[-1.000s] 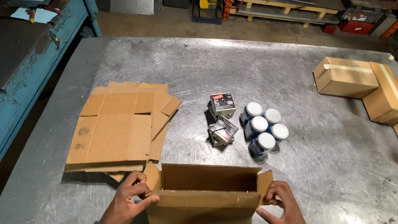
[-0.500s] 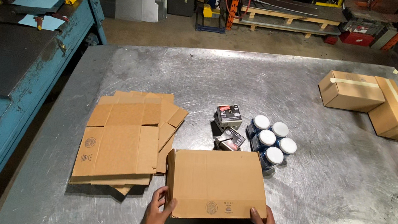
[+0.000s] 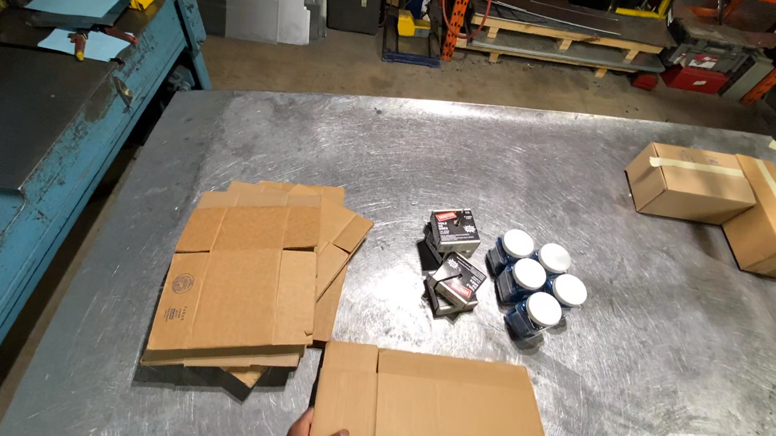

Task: The person folds cardboard boxes into shape, places small jars and small boxes inside, and seals them with strips of masking tape.

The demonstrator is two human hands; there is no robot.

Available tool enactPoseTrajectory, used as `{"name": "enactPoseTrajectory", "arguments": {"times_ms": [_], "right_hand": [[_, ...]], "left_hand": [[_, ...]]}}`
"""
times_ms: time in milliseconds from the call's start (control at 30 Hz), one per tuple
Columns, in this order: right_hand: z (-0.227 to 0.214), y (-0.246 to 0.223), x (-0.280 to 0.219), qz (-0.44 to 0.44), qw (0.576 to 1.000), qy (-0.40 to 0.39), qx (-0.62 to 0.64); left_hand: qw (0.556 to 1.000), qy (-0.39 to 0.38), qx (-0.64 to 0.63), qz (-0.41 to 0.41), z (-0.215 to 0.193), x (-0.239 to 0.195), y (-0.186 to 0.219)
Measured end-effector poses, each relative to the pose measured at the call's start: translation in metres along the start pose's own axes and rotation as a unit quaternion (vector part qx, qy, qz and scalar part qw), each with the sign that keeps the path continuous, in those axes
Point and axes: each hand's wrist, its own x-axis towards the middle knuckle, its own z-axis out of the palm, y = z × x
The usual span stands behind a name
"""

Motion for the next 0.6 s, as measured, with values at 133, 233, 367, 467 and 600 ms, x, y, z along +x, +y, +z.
{"name": "enactPoseTrajectory", "arguments": {"times_ms": [133, 233, 367, 467, 600], "right_hand": [[0.004, -0.027, -0.012, 0.003, 0.993, -0.064, 0.102], [0.016, -0.044, -0.022, 0.007, 0.977, -0.12, 0.176], [0.022, -0.072, -0.036, 0.006, 0.943, -0.185, 0.278], [0.069, -0.1, -0.057, -0.016, 0.949, -0.213, 0.23], [0.113, -0.065, -0.054, -0.138, 0.915, -0.35, 0.146]], "left_hand": [[0.984, -0.039, -0.162, -0.065, 0.003, -0.044, 0.014], [0.968, -0.057, -0.241, -0.043, -0.006, -0.038, -0.008], [0.918, 0.099, -0.38, 0.058, -0.039, -0.03, 0.003], [0.91, 0.127, -0.38, 0.11, -0.106, 0.012, 0.02], [0.889, 0.196, -0.401, 0.105, -0.12, -0.05, 0.139]]}}
